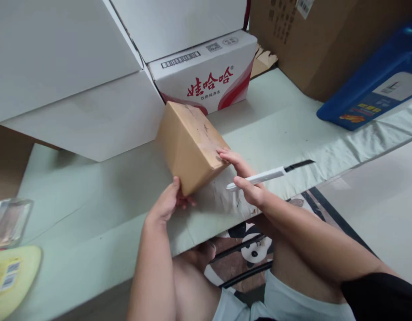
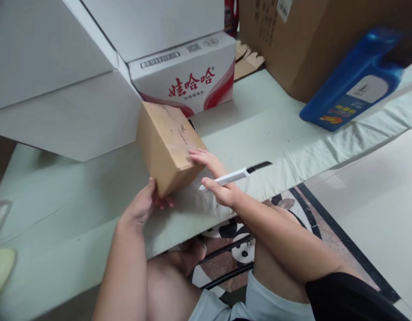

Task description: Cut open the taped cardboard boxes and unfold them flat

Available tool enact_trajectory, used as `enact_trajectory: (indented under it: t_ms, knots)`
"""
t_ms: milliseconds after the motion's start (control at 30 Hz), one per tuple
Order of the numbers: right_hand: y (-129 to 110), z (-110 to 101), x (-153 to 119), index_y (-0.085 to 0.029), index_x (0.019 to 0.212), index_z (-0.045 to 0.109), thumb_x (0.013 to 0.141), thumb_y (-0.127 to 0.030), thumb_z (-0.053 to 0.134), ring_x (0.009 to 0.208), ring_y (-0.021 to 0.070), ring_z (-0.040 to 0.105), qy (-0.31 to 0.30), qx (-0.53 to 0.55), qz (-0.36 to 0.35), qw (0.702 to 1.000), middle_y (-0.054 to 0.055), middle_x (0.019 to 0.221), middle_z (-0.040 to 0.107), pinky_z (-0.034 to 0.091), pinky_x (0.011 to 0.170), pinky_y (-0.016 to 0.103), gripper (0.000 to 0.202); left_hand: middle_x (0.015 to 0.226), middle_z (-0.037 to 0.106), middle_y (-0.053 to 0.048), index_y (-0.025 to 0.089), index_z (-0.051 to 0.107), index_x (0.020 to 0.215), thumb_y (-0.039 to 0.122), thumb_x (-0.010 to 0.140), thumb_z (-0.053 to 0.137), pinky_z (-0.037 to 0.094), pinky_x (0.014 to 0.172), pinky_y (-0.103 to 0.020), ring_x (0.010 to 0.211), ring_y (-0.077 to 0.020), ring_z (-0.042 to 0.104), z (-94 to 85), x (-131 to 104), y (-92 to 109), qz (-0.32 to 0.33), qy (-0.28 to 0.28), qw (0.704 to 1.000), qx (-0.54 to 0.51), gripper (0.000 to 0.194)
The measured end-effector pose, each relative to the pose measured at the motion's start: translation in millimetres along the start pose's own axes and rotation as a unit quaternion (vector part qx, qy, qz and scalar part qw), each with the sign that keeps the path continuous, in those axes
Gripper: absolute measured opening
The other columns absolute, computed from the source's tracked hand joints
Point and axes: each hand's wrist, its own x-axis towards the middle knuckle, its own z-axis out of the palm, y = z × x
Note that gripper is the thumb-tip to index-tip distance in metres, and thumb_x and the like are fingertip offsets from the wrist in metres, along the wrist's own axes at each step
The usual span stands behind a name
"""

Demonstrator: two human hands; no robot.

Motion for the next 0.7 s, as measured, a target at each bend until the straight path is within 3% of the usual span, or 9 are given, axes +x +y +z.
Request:
enact_trajectory:
  t_ms: [100, 167, 233, 333, 367, 433, 533, 633, 700]
  knots:
    - [0, -2, -2, -0.033, 0.132, 0.065, 0.096, -0.054, 0.047, 0.143, 0.0305, 0.047, 0.078, -0.023, -0.001, 0.997, 0.006, 0.143, 0.061, 0.031, 0.124, 0.055, 0.045, 0.068, 0.073, -0.012, 0.016, 0.069, 0.078, 0.087, 0.065, 0.065, 0.022, 0.037, -0.023, 0.041, -0.0144, 0.057, 4.2, -10, 9, -0.07, -0.156, 0.978, 0.121, 0.072]
    - [-1, -3, -3, -0.031, 0.122, 0.071, 0.096, -0.055, 0.046, 0.142, 0.0317, 0.047, 0.119, -0.043, 0.015, 0.992, 0.006, 0.143, 0.059, 0.034, 0.122, 0.056, 0.043, 0.078, 0.077, -0.013, 0.015, 0.072, 0.076, 0.073, 0.067, 0.075, 0.024, 0.038, -0.023, 0.04, -0.0111, 0.052, 0.9, -13, 14, -0.087, -0.187, 0.961, 0.186, 0.058]
    - [-2, -5, -3, -0.03, 0.113, 0.074, 0.095, -0.054, 0.047, 0.142, 0.0324, 0.047, 0.119, -0.054, 0.023, 0.991, 0.005, 0.146, 0.056, 0.034, 0.121, 0.056, 0.041, 0.074, 0.076, -0.013, 0.015, 0.072, 0.072, 0.057, 0.068, 0.079, 0.033, 0.041, -0.024, 0.042, -0.0113, 0.051, -8.4, -12, 15, -0.089, -0.124, 0.967, 0.205, 0.043]
    - [-6, -6, -3, -0.029, 0.11, 0.076, 0.096, -0.051, 0.05, 0.135, 0.031, 0.052, 0.059, -0.036, 0.02, 0.997, 0.006, 0.142, 0.059, 0.038, 0.119, 0.055, 0.036, 0.068, 0.071, -0.01, 0.016, 0.068, 0.072, 0.046, 0.075, 0.069, 0.041, 0.047, -0.026, 0.051, -0.0155, 0.059, -27.5, -3, 11, 0.021, 0.155, 0.982, 0.102, 0.03]
    - [-9, -6, -3, -0.029, 0.109, 0.076, 0.096, -0.049, 0.05, 0.133, 0.0301, 0.055, 0.027, -0.024, 0.014, 0.999, 0.007, 0.14, 0.061, 0.04, 0.118, 0.054, 0.035, 0.076, 0.072, -0.009, 0.018, 0.067, 0.079, 0.046, 0.077, 0.066, 0.045, 0.051, -0.027, 0.06, -0.0173, 0.064, -32.9, 0, 9, 0.11, 0.281, 0.953, 0.035, 0.028]
    - [-15, -5, -2, -0.028, 0.109, 0.076, 0.098, -0.046, 0.051, 0.129, 0.0288, 0.058, -0.04, -0.001, 0.006, 0.999, 0.008, 0.138, 0.063, 0.044, 0.115, 0.052, 0.033, 0.105, 0.073, -0.009, 0.023, 0.065, 0.101, 0.048, 0.08, 0.063, 0.054, 0.07, -0.031, 0.09, -0.0207, 0.071, -40.0, 5, 6, 0.292, 0.381, 0.876, -0.047, 0.033]
    - [-23, -2, -3, -0.026, 0.107, 0.075, 0.096, -0.044, 0.054, 0.13, 0.029, 0.058, -0.078, 0.012, 0.016, 0.997, 0.009, 0.139, 0.063, 0.046, 0.113, 0.051, 0.029, 0.135, 0.063, -0.009, 0.027, 0.061, 0.115, 0.053, 0.082, 0.063, 0.05, 0.1, -0.04, 0.125, -0.0257, 0.061, -40.9, 11, 3, 0.459, 0.331, 0.824, -0.005, 0.042]
    - [-26, -1, -4, -0.025, 0.097, 0.071, 0.094, -0.039, 0.057, 0.114, 0.0261, 0.066, 0.039, 0.02, 0.06, 0.997, 0.009, 0.121, 0.071, 0.054, 0.098, 0.046, 0.02, 0.128, 0.063, -0.01, 0.024, 0.064, 0.112, 0.047, 0.083, 0.067, 0.044, 0.109, -0.043, 0.129, -0.0276, 0.057, -36.2, 14, -1, 0.481, 0.288, 0.824, 0.081, 0.038]
    - [-26, -5, -5, -0.024, 0.094, 0.063, 0.095, -0.038, 0.056, 0.073, 0.0178, 0.065, 0.121, 0.017, 0.118, 0.985, 0.002, 0.08, 0.068, 0.055, 0.068, 0.034, 0.015, 0.118, 0.063, -0.009, 0.023, 0.064, 0.114, 0.043, 0.083, 0.067, 0.046, 0.106, -0.041, 0.119, -0.0254, 0.06, -33.3, 17, -3, 0.473, 0.279, 0.832, 0.077, 0.037]
